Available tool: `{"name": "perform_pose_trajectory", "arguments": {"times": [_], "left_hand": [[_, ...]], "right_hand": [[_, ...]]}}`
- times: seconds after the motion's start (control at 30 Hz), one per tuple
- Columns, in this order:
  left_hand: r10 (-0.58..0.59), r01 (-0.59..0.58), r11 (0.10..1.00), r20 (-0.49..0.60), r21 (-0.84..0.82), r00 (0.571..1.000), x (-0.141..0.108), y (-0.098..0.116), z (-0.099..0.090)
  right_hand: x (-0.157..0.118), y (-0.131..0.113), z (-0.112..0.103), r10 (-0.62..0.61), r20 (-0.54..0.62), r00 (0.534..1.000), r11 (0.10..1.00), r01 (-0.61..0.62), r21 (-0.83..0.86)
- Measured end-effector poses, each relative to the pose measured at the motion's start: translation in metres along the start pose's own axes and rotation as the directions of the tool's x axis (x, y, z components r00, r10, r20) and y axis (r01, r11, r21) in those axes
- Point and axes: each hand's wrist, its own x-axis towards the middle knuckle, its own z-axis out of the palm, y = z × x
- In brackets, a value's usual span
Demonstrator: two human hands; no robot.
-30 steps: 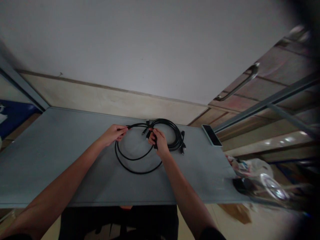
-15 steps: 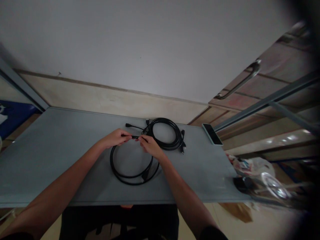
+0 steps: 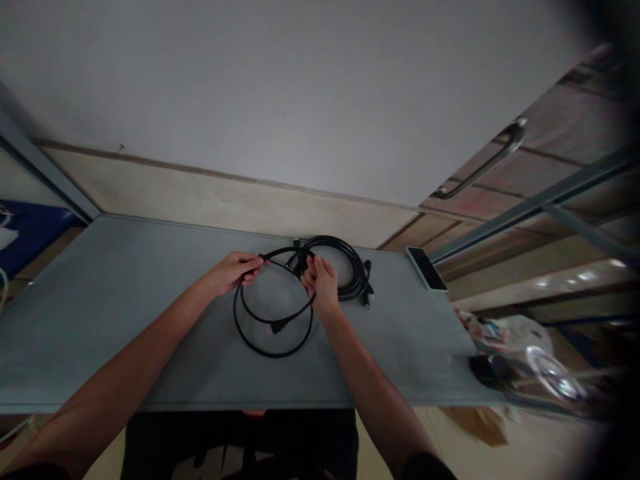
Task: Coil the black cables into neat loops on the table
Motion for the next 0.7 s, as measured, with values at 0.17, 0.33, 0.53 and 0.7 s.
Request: {"name": "perform_pose_trajectory", "arguments": {"times": [0.17, 0.33, 0.53, 0.7], "left_hand": [[-0.027, 0.028, 0.999, 0.056, -0.022, 0.998, 0.004, -0.009, 0.001], [-0.01, 0.021, 0.985, 0.062, -0.169, 0.998, 0.008, -0.018, 0.006], [0.052, -0.065, 0.928, -0.044, -0.367, 0.998, 0.008, -0.028, 0.036], [0.084, -0.057, 0.851, 0.029, -0.522, 0.996, 0.002, -0.031, 0.051]], "right_hand": [[0.003, -0.001, -0.006, -0.131, -0.211, 0.969, 0.991, 0.136, 0.009], [0.005, 0.004, -0.009, -0.19, -0.312, 0.931, 0.978, 0.206, 0.02], [0.009, 0.002, -0.014, -0.177, -0.398, 0.9, 0.967, 0.234, 0.098], [0.005, 0.006, -0.01, -0.141, -0.381, 0.914, 0.964, 0.214, 0.158]]}}
